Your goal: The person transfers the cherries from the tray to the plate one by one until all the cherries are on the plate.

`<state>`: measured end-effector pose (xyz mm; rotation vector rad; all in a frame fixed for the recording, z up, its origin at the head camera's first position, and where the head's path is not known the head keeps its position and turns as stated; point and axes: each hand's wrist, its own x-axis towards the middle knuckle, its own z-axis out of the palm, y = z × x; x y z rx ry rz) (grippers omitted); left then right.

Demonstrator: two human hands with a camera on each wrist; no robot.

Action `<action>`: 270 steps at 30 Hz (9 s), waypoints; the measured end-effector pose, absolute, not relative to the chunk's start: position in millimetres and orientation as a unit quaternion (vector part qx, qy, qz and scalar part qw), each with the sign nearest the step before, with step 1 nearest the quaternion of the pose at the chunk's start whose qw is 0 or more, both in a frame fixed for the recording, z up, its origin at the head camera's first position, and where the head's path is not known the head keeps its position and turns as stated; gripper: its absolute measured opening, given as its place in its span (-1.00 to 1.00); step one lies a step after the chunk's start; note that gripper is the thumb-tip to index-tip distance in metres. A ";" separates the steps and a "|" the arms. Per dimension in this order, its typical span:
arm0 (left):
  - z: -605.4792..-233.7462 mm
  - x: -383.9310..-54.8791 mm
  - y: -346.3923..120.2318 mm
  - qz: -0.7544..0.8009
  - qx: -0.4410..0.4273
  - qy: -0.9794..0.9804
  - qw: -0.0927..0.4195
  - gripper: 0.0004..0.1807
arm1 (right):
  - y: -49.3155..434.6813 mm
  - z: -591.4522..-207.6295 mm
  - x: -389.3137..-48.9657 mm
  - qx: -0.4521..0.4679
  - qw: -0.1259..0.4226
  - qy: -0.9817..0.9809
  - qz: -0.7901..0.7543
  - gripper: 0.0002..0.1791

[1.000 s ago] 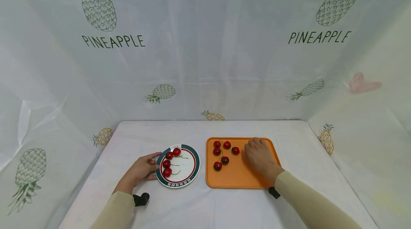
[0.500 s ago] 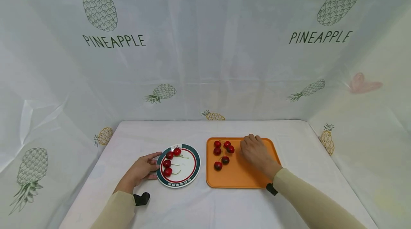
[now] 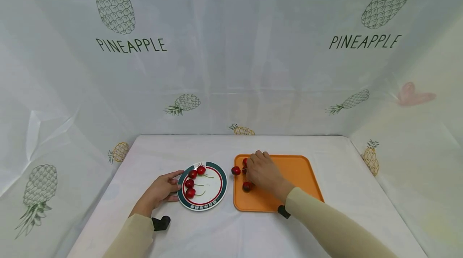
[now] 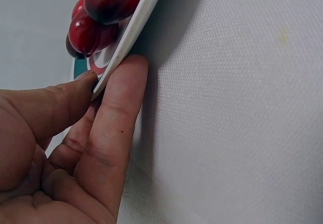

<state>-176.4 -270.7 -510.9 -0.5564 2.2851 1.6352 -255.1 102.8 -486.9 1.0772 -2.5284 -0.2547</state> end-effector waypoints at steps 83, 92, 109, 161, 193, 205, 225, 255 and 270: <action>-510.8 -174.5 -269.7 0.558 -0.184 0.799 0.131 -0.34 | 104.0 -489.8 -258.7 0.477 0.118 -0.868 -0.074 -0.82; -509.6 -173.5 -269.3 0.558 -0.187 0.798 0.131 -0.34 | 116.9 -495.0 -255.6 0.472 0.098 -0.874 -0.057 -0.87; -508.3 -174.2 -268.7 0.560 -0.191 0.795 0.133 -0.33 | 137.0 -504.0 -253.8 0.452 0.091 -0.884 -0.075 -0.91; -509.9 -174.5 -270.0 0.566 -0.193 0.790 0.134 -0.33 | 106.0 -502.0 -245.1 0.442 0.207 -0.873 -0.007 -0.85; -506.3 -171.6 -268.2 0.580 -0.179 0.784 0.133 -0.35 | -0.3 -499.5 -235.8 0.457 0.149 -0.874 -0.070 -0.74; -506.5 -172.5 -268.4 0.575 -0.184 0.786 0.134 -0.34 | -15.0 -511.0 -234.7 0.446 0.156 -0.879 -0.061 -0.74; -508.2 -172.9 -269.0 0.578 -0.184 0.783 0.134 -0.35 | -20.8 -517.0 -230.3 0.434 0.141 -0.887 -0.073 -0.70; -512.4 -169.6 -267.8 0.558 -0.187 0.797 0.135 -0.32 | 55.5 -516.3 -224.2 0.352 0.155 -0.918 -0.094 -0.71; -516.0 -155.1 -262.4 0.565 -0.189 0.794 0.124 -0.32 | 92.3 -525.9 -213.4 0.330 0.135 -0.924 -0.136 -0.64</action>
